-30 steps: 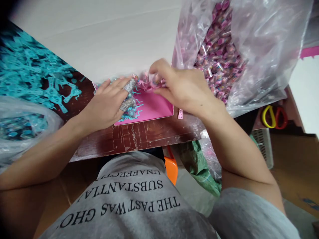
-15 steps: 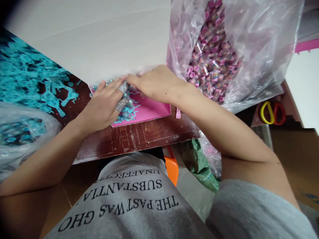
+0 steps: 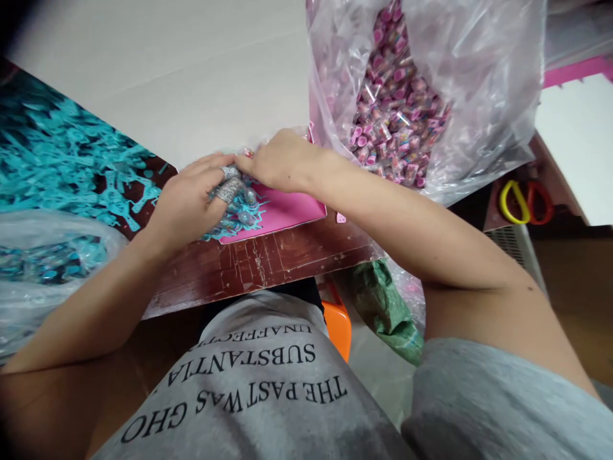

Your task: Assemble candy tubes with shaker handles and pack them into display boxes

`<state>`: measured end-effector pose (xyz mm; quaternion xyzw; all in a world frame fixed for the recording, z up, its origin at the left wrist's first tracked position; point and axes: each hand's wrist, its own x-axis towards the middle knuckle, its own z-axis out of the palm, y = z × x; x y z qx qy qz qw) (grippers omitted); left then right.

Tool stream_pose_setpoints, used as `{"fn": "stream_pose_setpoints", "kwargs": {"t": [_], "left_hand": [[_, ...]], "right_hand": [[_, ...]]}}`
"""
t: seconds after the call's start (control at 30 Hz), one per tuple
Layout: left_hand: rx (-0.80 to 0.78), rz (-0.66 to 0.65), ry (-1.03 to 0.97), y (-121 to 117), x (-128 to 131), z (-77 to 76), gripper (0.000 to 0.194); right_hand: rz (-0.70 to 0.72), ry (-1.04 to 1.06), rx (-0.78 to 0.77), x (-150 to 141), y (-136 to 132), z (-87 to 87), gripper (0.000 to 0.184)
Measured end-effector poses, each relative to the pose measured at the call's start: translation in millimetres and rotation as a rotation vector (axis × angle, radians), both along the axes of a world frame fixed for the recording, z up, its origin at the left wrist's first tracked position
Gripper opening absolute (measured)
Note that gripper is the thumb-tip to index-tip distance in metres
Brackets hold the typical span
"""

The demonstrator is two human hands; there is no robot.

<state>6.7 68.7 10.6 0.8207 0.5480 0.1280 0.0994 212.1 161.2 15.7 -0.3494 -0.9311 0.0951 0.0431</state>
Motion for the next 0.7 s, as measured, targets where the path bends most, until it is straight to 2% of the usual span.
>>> {"fn": "stream_pose_setpoints", "kwargs": {"t": [0.07, 0.1, 0.23, 0.3, 0.37, 0.47, 0.57, 0.7], "left_hand": [[0.025, 0.043, 0.017, 1.7, 2.6, 2.9, 0.035], [0.033, 0.062, 0.033, 2.8, 4.7, 4.2, 0.034], [0.041, 0.092, 0.111, 8.9, 16.7, 12.0, 0.032], [0.036, 0.104, 0.133, 11.8, 23.6, 18.0, 0.033], [0.039, 0.131, 0.143, 14.4, 29.6, 24.0, 0.032], [0.016, 0.155, 0.197, 18.7, 34.8, 28.1, 0.031], [-0.043, 0.152, 0.246, 24.8, 33.9, 22.7, 0.029], [-0.036, 0.107, 0.078, 36.3, 25.6, 10.0, 0.027]], "right_hand": [[0.073, -0.164, 0.088, 5.8, -7.2, 8.9, 0.028], [0.083, -0.168, 0.13, 11.0, -10.3, 12.6, 0.028], [-0.033, 0.129, 0.199, 35.2, -17.1, 18.1, 0.019], [-0.123, 0.204, 0.138, 40.8, -18.8, 16.5, 0.014], [-0.197, 0.206, 0.061, 40.1, -19.8, 13.8, 0.017], [-0.238, 0.283, -0.037, 34.4, -18.2, 7.6, 0.018], [-0.235, 0.406, -0.126, 32.2, -14.0, -3.3, 0.015], [-0.256, 0.404, -0.178, 31.4, -11.1, -21.8, 0.027]]}}
